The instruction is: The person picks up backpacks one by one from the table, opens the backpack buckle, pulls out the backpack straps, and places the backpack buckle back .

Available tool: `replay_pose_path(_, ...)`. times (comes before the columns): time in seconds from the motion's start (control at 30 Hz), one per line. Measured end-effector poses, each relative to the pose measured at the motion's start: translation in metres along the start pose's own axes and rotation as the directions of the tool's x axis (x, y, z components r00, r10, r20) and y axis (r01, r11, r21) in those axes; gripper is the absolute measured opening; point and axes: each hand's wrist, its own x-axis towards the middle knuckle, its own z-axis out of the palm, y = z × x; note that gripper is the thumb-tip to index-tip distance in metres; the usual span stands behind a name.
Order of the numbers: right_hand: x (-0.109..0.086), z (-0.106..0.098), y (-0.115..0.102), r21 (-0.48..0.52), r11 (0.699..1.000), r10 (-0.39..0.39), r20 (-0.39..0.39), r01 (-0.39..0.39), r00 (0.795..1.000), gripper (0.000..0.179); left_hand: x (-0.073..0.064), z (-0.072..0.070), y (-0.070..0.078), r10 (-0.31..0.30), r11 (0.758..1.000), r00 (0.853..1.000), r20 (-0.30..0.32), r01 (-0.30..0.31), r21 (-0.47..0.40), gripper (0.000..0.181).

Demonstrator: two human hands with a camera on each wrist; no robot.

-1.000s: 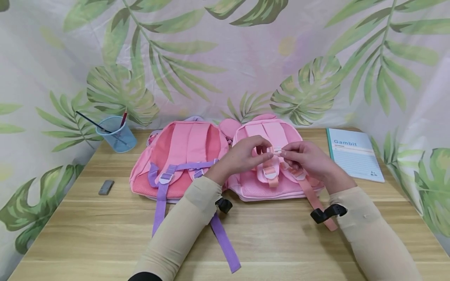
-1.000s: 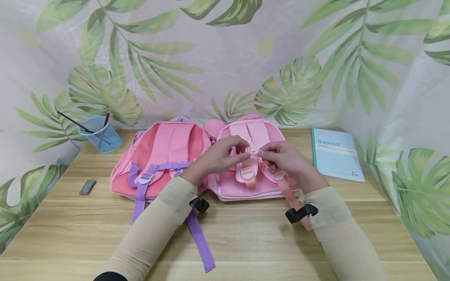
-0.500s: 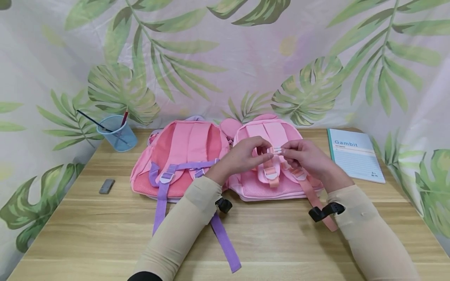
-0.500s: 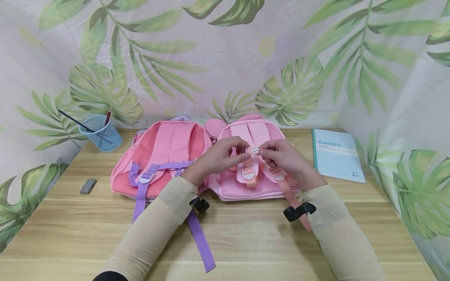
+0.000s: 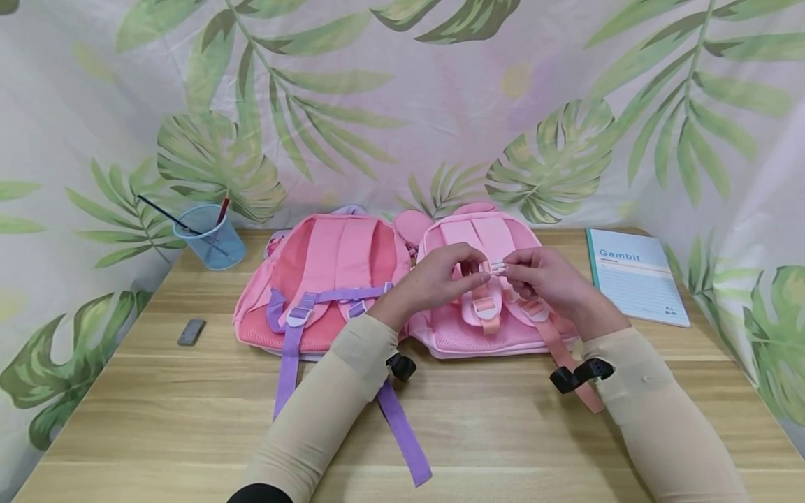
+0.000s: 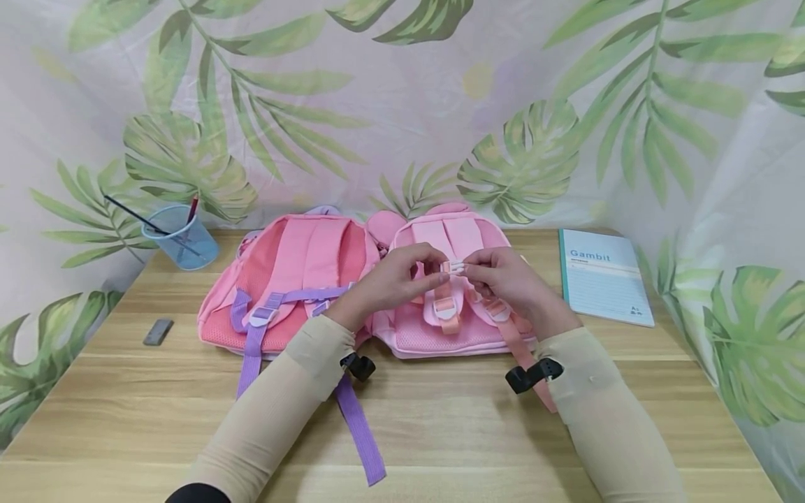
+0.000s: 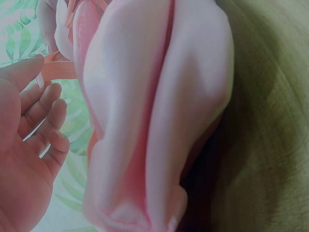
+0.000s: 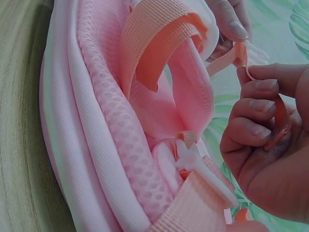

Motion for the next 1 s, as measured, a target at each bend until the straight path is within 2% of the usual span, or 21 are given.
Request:
replay_pose_path(0.23, 0.002, -0.001, 0.000, 0.027, 1.000, 0.014, 0.014, -0.015, 1.000, 0.020, 0.001, -0.001, 0.002, -0.001, 1.000, 1.000, 0.004, 0.001, 0.004, 0.024)
replay_pose_path(0.63, 0.005, 0.000, 0.002, 0.038, 0.998, -0.053, 0.070, 0.050, 0.996, 0.017, 0.005, -0.001, 0.004, 0.023, 1.000, 1.000, 0.009, -0.024, 0.021, 0.022)
replay_pose_path(0.83, 0.002, -0.005, 0.002, 0.025, 1.000, -0.004, 0.056, 0.002, 0.998, 0.022, 0.005, -0.002, 0.004, 0.017, 0.998, 1.000, 0.007, -0.018, 0.055, 0.023)
replay_pose_path(1.0, -0.001, -0.013, 0.003, 0.051, 0.999, 0.001, 0.098, -0.006, 0.995, 0.022, 0.005, -0.004, 0.006, 0.001, 0.998, 1.000, 0.010, -0.002, 0.061, 0.022)
